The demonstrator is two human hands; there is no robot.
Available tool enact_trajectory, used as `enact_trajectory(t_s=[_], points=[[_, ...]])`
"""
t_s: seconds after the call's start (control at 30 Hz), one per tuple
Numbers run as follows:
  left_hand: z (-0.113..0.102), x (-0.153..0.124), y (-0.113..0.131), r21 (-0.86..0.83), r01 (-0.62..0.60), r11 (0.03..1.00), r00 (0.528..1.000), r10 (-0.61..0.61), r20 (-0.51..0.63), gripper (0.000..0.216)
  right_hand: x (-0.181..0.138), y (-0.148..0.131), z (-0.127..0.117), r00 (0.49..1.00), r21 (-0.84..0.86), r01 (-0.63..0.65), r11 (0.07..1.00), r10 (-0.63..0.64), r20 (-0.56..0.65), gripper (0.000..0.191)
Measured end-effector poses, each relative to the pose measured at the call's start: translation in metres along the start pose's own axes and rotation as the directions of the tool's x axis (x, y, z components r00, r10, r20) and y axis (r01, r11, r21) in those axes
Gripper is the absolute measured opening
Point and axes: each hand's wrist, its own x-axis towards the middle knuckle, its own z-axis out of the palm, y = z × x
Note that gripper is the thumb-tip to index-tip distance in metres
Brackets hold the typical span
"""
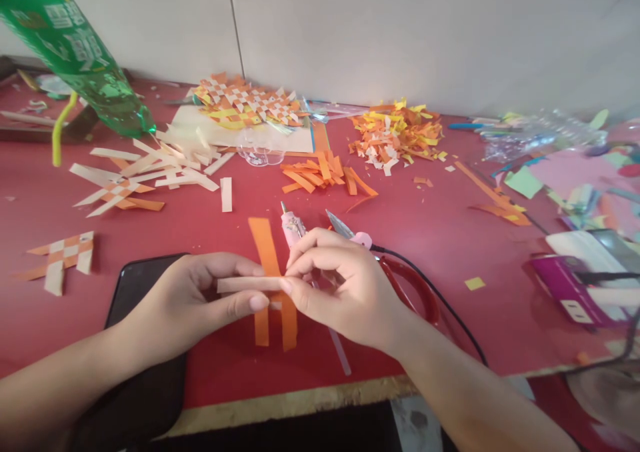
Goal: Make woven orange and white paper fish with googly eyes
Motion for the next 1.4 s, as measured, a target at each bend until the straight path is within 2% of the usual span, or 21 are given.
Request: enact_trajectory(t_s=[0.17, 0.3, 0.43, 0.6, 0.7, 0.77, 0.83, 0.9, 0.97, 1.07, 1.2, 1.3, 1.4], points=[[-0.002, 0.001, 0.001, 0.102, 0.020, 0.995, 1.000, -0.019, -0.012, 0.024, 0.001, 0.002, 0.000, 1.000, -0.023, 0.009, 1.000, -0.010, -0.027, 0.012], [-0.003, 0.001, -0.001, 0.039, 0.057, 0.998, 0.998, -0.057, 0.002, 0.026, 0.001, 0.003, 0.000, 1.000, -0.003, -0.004, 1.000, 0.004, -0.021, 0.010], [-0.002, 0.000, 0.000, 0.025, 0.042, 0.999, 0.999, -0.042, -0.017, 0.024, -0.001, 0.004, 0.000, 1.000, 0.035, -0.019, 0.999, 0.020, -0.023, 0.008], [0.000, 0.000, 0.001, -0.051, 0.043, 0.998, 0.999, -0.042, 0.025, 0.020, -0.002, 0.001, 0.000, 1.000, 0.011, -0.006, 1.000, 0.005, 0.019, 0.010], [-0.001, 0.001, 0.000, -0.078, 0.036, 0.996, 0.999, -0.037, -0.010, 0.019, -0.002, 0.003, -0.005, 1.000, -0.024, 0.027, 0.999, -0.027, -0.002, 0.008], [-0.002, 0.003, -0.001, -0.128, 0.012, 0.992, 0.996, -0.024, -0.089, 0.019, 0.000, 0.008, -0.011, 0.994, -0.101, 0.077, 0.992, -0.084, -0.065, 0.007], [-0.005, 0.006, -0.002, -0.205, -0.031, 0.978, 0.980, -0.011, -0.201, 0.018, 0.003, 0.016, -0.020, 0.978, -0.288, 0.131, 0.949, -0.171, -0.116, 0.019], [-0.007, 0.008, -0.003, -0.277, -0.091, 0.956, 0.954, 0.004, -0.300, 0.016, 0.005, 0.024, -0.028, 0.973, -0.512, 0.142, 0.847, -0.214, -0.083, 0.034], [-0.008, 0.010, -0.003, -0.320, -0.154, 0.935, 0.936, 0.035, -0.350, 0.014, 0.006, 0.030, -0.032, 0.985, -0.647, 0.136, 0.750, -0.173, 0.006, 0.041], [-0.008, 0.010, -0.003, -0.348, -0.210, 0.914, 0.926, 0.071, -0.372, 0.012, 0.005, 0.035, -0.032, 0.991, -0.702, 0.131, 0.701, -0.082, 0.103, 0.040], [-0.007, 0.011, -0.004, -0.315, -0.218, 0.924, 0.906, 0.071, -0.417, 0.017, 0.004, 0.037, -0.029, 0.991, -0.728, 0.125, 0.674, -0.048, 0.125, 0.037], [-0.007, 0.011, -0.005, -0.262, -0.216, 0.941, 0.887, 0.077, -0.455, 0.028, 0.005, 0.037, -0.030, 0.996, -0.725, 0.087, 0.684, -0.087, 0.037, 0.033], [-0.008, 0.011, -0.005, -0.237, -0.214, 0.948, 0.882, 0.084, -0.464, 0.030, 0.006, 0.037, -0.033, 0.962, -0.690, -0.052, 0.722, -0.150, -0.229, 0.033]])
